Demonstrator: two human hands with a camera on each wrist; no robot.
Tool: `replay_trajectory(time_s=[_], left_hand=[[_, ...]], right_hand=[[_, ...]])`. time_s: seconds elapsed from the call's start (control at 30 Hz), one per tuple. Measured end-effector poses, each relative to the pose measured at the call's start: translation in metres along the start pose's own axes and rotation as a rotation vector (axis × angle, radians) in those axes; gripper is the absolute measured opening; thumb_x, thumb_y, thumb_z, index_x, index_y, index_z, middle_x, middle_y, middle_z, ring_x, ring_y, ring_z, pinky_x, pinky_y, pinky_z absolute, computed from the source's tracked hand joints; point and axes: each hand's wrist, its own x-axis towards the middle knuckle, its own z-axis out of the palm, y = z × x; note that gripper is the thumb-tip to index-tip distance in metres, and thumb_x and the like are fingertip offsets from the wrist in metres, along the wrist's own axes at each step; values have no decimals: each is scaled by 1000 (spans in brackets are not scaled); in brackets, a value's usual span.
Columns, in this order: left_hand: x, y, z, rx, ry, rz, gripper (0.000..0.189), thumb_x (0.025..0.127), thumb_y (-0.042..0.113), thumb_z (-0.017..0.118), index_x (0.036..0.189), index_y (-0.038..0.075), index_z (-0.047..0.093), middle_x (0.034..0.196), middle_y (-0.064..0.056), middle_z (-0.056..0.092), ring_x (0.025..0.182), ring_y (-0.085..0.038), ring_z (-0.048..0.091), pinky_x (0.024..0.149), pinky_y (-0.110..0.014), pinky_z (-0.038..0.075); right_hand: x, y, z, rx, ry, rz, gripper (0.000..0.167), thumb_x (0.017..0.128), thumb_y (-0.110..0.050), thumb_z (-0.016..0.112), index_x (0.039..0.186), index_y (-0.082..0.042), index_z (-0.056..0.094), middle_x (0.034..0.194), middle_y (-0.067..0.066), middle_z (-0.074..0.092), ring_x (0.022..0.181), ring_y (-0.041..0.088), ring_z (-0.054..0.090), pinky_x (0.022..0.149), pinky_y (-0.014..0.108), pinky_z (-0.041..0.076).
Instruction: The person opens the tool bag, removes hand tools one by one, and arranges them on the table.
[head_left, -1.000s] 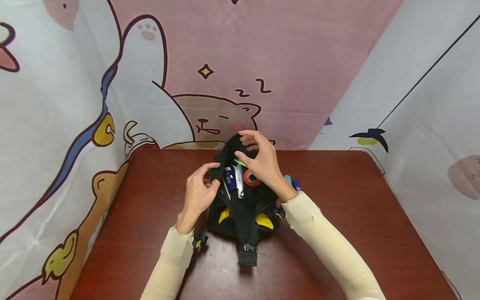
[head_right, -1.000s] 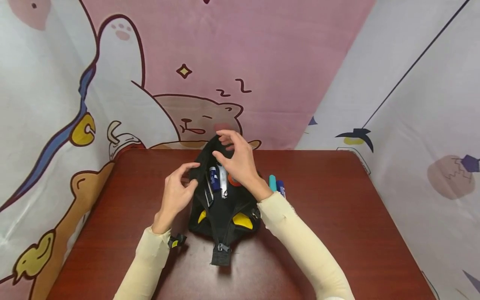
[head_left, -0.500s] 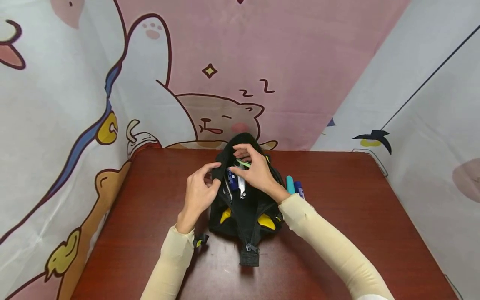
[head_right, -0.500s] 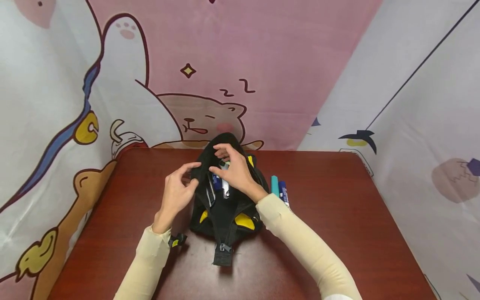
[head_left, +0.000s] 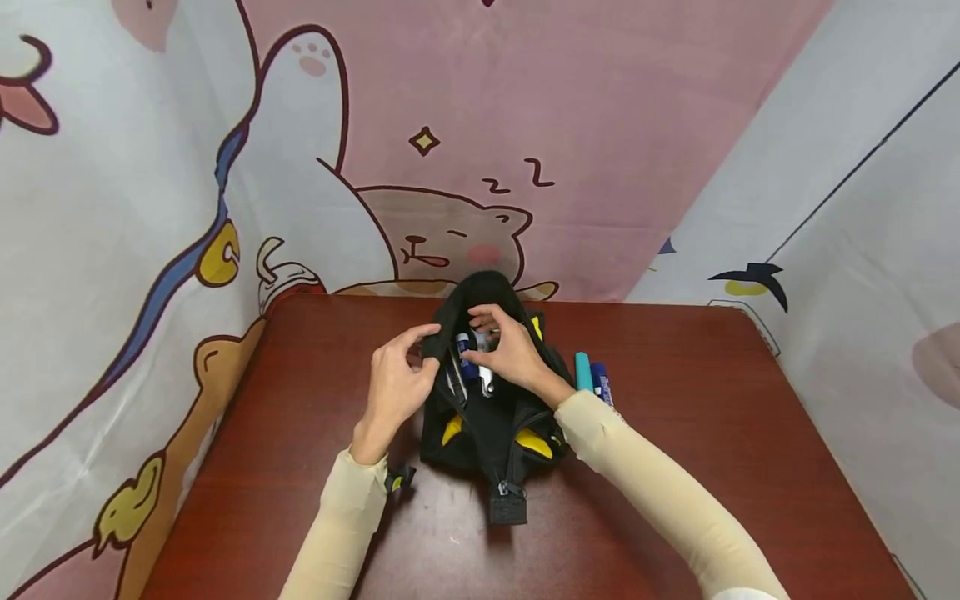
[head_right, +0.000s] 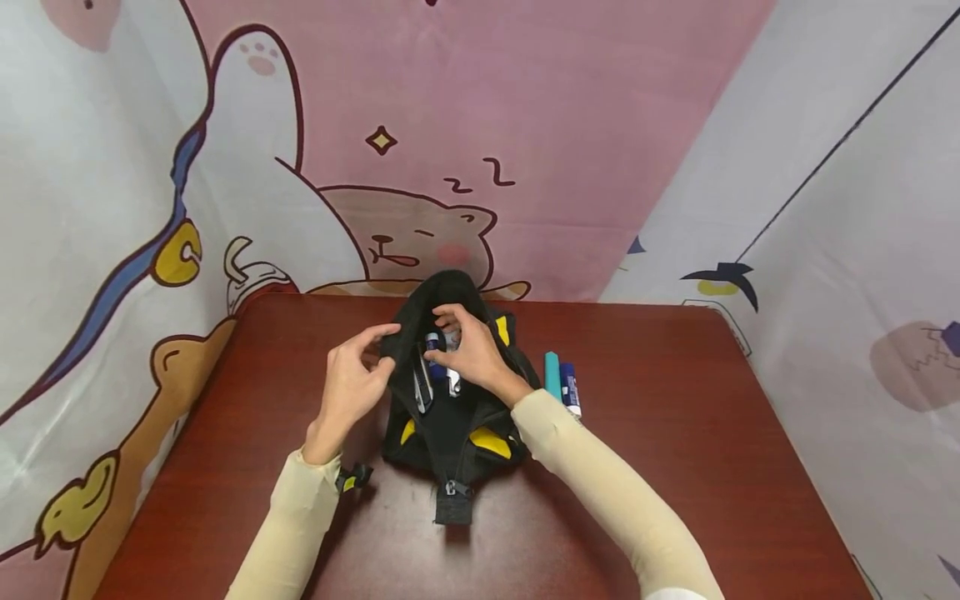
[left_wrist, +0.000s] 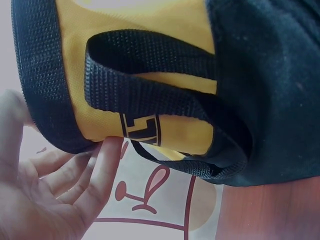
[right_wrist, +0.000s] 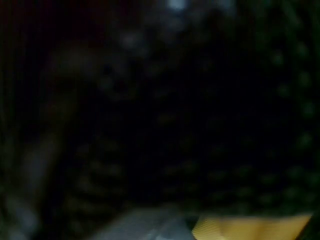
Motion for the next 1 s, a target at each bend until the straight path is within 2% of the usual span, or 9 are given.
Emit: replay_trajectory(time_s=[0.1, 0.3, 0.5, 0.67, 0.87, 1.0], left_hand=[[-1, 0, -1, 12, 14, -9, 42, 91, 0, 72, 132, 9, 81, 103, -11, 80, 83, -23, 75, 76, -43, 65], [1, 0, 3, 3, -12, -10, 43, 92, 2, 70, 133, 10, 80, 105, -11, 80, 84, -23, 75, 77, -41, 65], [3, -1, 4, 7, -2, -12, 43, 91, 0, 70, 132, 11, 81, 105, -11, 80, 84, -22, 75, 75, -40, 64], [3, -2, 3, 0, 6, -17, 44, 90, 0, 69, 131, 12, 81, 105, -9, 81, 83, -20, 75, 72, -35, 62], [2, -4, 2, -4, 15, -19, 44, 90, -1, 68, 130, 12, 82, 105, -9, 81, 82, -19, 75, 70, -32, 61], [3, -5, 2, -7, 17, -9, 44, 90, -2, 68, 129, 11, 82, 106, -9, 82, 83, -20, 75, 70, -35, 62]], right_hand=[[3, 7, 3, 5, -34, 17, 75, 91, -9, 91, 155, -4, 53, 143, 25, 64, 126, 49, 65, 103, 61, 55], [6, 15, 3, -66, -65, 79, 83, 89, -10, 94, 160, -8, 51, 149, 22, 62, 126, 42, 67, 100, 55, 58], [12, 18, 8, -83, -95, 114, 89, 89, -8, 93, 164, -7, 47, 154, 22, 60, 127, 40, 68, 102, 52, 59], [17, 20, 13, -114, -108, 116, 89, 88, -8, 94, 164, -4, 49, 155, 21, 61, 117, 37, 70, 100, 50, 58], [17, 24, 16, -138, -127, 120, 90, 85, -7, 96, 162, -2, 50, 154, 22, 62, 97, 30, 68, 88, 41, 56], [18, 28, 17, -149, -140, 120, 91, 84, -8, 97, 162, -2, 50, 155, 22, 62, 92, 27, 67, 84, 36, 54]])
